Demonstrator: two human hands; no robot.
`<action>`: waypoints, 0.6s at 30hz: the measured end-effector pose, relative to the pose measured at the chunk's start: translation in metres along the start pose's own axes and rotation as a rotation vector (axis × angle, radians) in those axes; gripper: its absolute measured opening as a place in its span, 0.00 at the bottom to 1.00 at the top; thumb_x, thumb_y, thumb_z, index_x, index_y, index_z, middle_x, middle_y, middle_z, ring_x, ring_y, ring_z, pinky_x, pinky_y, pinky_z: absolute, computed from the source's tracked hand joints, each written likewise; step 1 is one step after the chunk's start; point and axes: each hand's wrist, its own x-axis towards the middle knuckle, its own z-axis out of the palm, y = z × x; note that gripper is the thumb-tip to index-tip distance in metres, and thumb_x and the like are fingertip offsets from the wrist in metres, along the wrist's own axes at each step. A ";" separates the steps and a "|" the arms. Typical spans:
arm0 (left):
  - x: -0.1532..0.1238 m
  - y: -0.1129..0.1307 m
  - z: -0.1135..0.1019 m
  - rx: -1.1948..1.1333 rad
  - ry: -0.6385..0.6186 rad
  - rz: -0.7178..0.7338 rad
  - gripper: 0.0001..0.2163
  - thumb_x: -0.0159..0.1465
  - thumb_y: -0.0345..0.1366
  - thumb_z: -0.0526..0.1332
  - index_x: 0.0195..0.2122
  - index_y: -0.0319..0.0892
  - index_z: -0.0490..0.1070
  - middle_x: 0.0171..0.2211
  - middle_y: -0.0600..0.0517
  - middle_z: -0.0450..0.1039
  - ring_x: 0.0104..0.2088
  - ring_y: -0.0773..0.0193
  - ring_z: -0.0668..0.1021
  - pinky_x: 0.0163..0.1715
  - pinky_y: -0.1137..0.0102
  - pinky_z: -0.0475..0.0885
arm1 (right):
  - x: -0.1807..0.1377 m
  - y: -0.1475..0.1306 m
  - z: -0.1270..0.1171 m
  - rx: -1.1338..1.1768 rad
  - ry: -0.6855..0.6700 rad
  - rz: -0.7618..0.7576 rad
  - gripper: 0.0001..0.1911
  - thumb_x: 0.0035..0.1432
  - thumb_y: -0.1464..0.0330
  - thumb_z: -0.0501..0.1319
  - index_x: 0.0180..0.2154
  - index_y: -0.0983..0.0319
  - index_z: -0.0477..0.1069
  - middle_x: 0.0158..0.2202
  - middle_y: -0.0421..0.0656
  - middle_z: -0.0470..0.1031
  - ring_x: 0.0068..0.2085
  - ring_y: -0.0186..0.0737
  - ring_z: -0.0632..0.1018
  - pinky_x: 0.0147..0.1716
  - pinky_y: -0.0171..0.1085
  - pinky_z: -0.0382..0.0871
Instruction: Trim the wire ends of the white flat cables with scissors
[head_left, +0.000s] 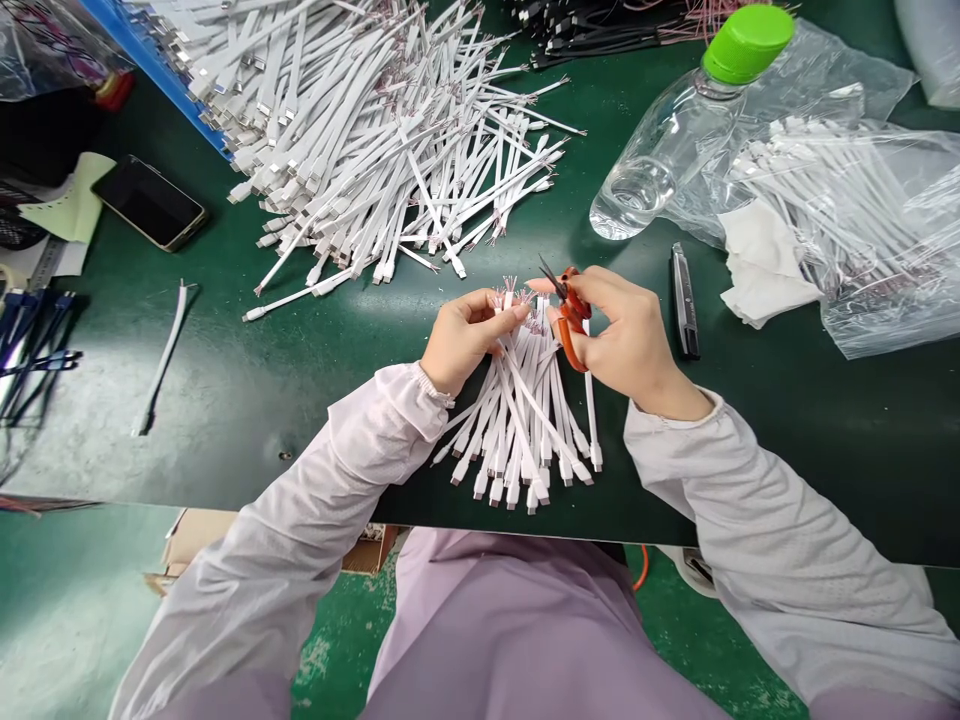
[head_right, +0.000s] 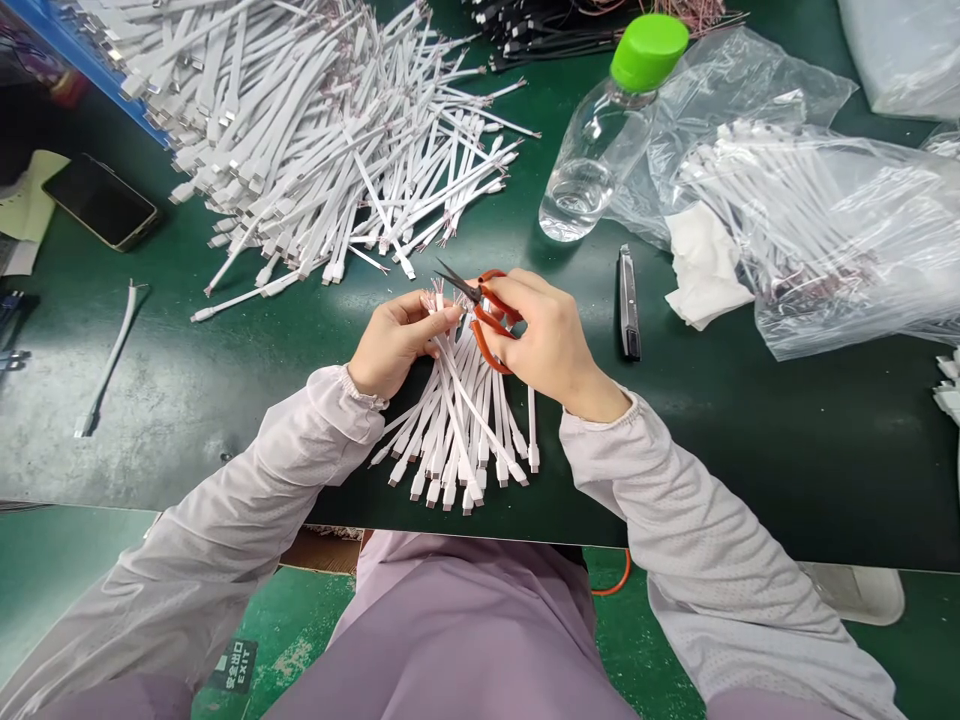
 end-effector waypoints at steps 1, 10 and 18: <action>0.000 0.000 0.000 0.003 0.001 0.000 0.13 0.52 0.39 0.71 0.23 0.39 0.67 0.24 0.55 0.67 0.24 0.73 0.68 0.20 0.78 0.65 | 0.000 0.000 0.000 -0.004 0.002 0.000 0.10 0.57 0.71 0.57 0.39 0.60 0.76 0.28 0.42 0.69 0.30 0.40 0.72 0.31 0.39 0.68; -0.002 -0.001 0.000 0.022 -0.041 0.008 0.13 0.54 0.45 0.68 0.31 0.39 0.76 0.33 0.51 0.73 0.30 0.70 0.72 0.26 0.76 0.71 | 0.003 -0.005 0.000 0.024 -0.007 0.028 0.13 0.58 0.68 0.58 0.45 0.59 0.75 0.30 0.43 0.71 0.30 0.40 0.72 0.31 0.40 0.69; -0.001 -0.001 0.003 0.110 -0.040 0.064 0.13 0.53 0.44 0.69 0.29 0.38 0.76 0.28 0.52 0.71 0.28 0.70 0.69 0.24 0.77 0.71 | 0.004 -0.002 -0.001 0.002 -0.015 0.024 0.14 0.57 0.70 0.58 0.45 0.59 0.74 0.33 0.44 0.73 0.33 0.42 0.74 0.33 0.41 0.70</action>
